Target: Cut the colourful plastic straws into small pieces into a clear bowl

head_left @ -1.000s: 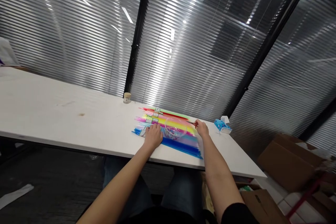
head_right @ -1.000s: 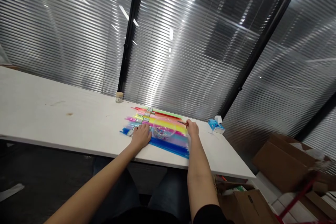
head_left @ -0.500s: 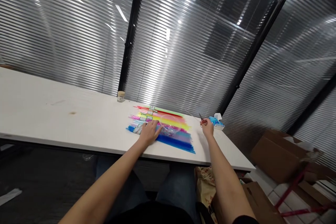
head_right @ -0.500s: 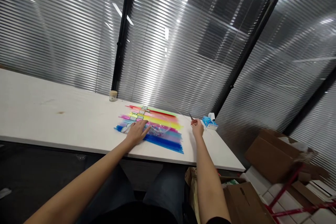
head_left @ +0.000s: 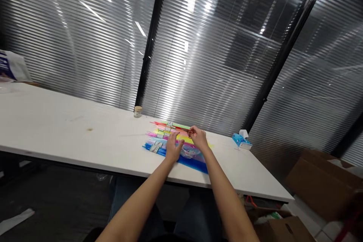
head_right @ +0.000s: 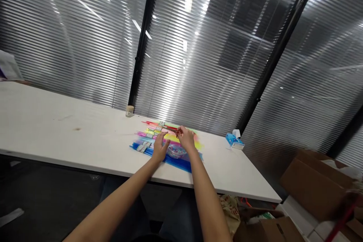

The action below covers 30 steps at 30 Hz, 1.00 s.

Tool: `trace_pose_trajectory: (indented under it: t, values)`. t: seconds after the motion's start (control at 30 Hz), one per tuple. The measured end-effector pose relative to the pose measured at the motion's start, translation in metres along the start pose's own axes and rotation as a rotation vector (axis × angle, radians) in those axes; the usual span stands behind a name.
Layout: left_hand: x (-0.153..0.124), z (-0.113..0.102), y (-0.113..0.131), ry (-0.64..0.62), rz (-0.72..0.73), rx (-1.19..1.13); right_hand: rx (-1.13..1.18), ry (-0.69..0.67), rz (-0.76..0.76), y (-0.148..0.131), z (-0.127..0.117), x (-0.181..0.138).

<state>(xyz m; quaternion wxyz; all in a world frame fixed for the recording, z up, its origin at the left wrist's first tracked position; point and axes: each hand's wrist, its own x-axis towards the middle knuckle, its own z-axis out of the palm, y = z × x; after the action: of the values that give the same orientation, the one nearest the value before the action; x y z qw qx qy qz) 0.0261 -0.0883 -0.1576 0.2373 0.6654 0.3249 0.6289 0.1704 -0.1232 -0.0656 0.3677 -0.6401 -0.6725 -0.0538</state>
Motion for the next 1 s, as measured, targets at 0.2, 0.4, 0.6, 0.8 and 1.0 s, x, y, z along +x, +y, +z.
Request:
trace_pose_trajectory:
  t: [0.2, 0.4, 0.6, 0.8, 1.0]
  values:
    - [0.001, -0.009, 0.004, 0.033, 0.009, -0.057, -0.046, -0.048, -0.090, -0.027, 0.000, -0.013]
    - [0.000, -0.011, 0.005, 0.106, 0.047, -0.157, 0.034, -0.018, -0.139, -0.031, -0.001, -0.020]
    - [0.002, -0.010, 0.001, 0.196, 0.030, -0.247, 0.229, 0.054, -0.116, -0.011, -0.004, -0.023]
    - [0.002, -0.011, 0.003, 0.193, 0.028, -0.299, 0.407, 0.087, -0.099, -0.005, -0.001, -0.024]
    - [0.001, -0.012, 0.006, 0.184, 0.017, -0.326, 0.534, 0.071, -0.084, -0.003, 0.009, -0.021]
